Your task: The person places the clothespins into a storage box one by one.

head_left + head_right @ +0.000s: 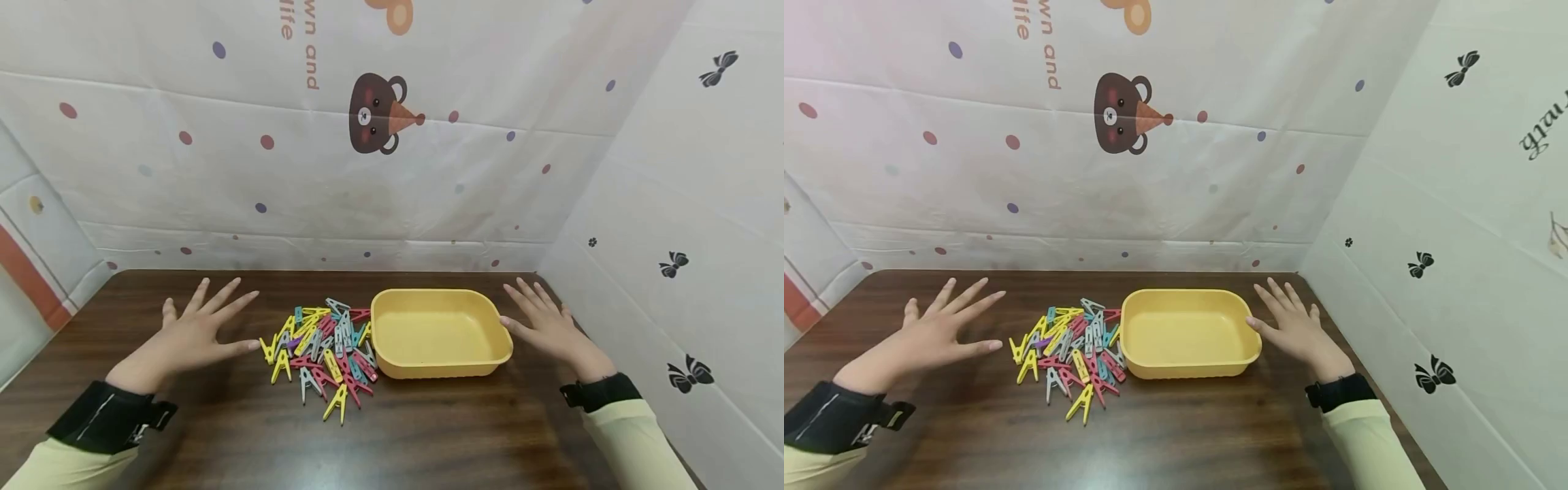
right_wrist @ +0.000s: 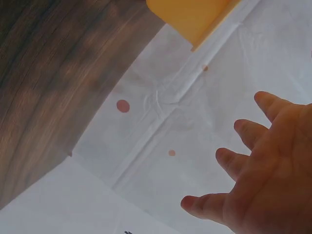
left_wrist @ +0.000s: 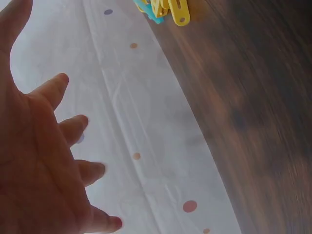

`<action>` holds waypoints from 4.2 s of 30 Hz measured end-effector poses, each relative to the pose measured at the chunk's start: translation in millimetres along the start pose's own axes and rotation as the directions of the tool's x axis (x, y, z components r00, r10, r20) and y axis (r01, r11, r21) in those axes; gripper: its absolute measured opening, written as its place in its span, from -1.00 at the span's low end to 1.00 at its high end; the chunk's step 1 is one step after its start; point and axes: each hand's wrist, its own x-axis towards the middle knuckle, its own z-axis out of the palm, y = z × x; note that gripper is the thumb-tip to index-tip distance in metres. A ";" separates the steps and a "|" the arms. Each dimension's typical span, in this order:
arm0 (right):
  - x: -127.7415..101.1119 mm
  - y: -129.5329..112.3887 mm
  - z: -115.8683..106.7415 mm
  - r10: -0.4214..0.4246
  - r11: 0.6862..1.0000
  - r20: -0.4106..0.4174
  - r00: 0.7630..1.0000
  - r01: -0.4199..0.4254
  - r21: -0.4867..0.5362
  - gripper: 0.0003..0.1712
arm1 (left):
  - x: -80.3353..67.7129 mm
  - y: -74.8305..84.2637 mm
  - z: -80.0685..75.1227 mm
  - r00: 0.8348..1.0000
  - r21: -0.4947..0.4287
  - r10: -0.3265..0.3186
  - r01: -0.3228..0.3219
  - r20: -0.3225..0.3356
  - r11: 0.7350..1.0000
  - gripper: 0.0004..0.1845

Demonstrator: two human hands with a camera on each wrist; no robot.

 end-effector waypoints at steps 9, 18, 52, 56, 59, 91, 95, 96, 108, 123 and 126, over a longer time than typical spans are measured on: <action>15.6 1.8 8.6 -0.011 1.000 0.021 1.000 0.011 -0.001 -0.06 | 17.6 6.0 2.6 0.991 -0.105 0.086 -0.075 0.102 0.992 -0.12; 31.4 2.8 24.3 0.065 0.994 0.095 0.993 -0.073 0.076 -0.19 | 30.0 5.6 18.3 0.977 -0.166 0.128 -0.099 0.171 0.981 -0.44; 39.9 8.3 42.4 0.192 0.934 0.063 0.979 -0.203 0.294 -0.72 | 37.5 22.9 38.9 0.961 -0.010 0.254 -0.255 0.110 0.967 -0.76; 40.4 6.1 40.4 0.198 0.929 0.083 0.977 -0.214 0.301 -0.71 | 37.7 23.8 37.7 0.958 0.040 0.267 -0.272 0.105 0.961 -0.74; 39.9 4.1 39.4 0.199 0.932 0.092 0.976 -0.217 0.290 -0.71 | 37.9 25.0 37.7 0.957 0.064 0.266 -0.274 0.113 0.960 -0.75; 41.2 6.2 44.1 0.207 0.935 0.115 0.972 -0.231 0.267 -0.73 | 58.3 48.8 -10.2 0.943 0.012 0.321 -0.322 -0.090 0.947 -0.90; 40.9 6.0 43.0 0.202 0.940 0.113 0.973 -0.225 0.258 -0.73 | 75.9 73.0 -9.7 0.946 -0.046 0.312 -0.316 -0.084 0.948 -0.89; 40.7 5.8 42.8 0.203 0.939 0.111 0.973 -0.226 0.258 -0.73 | 80.7 80.4 -9.6 0.945 -0.058 0.317 -0.322 -0.082 0.945 -0.88; 38.5 4.6 44.3 0.194 0.951 0.095 0.976 -0.211 0.226 -0.72 | 124.3 173.6 -3.1 0.930 -0.117 0.367 -0.368 -0.034 0.922 -0.73; 33.0 9.2 45.1 0.199 0.953 0.051 0.979 -0.206 0.220 -0.73 | 155.0 245.6 28.4 0.826 0.037 0.545 -0.555 0.146 0.831 -0.80; 33.9 9.2 45.6 0.211 0.950 0.055 0.976 -0.218 0.224 -0.72 | 160.4 250.8 33.0 0.826 0.044 0.522 -0.541 0.214 0.840 -0.81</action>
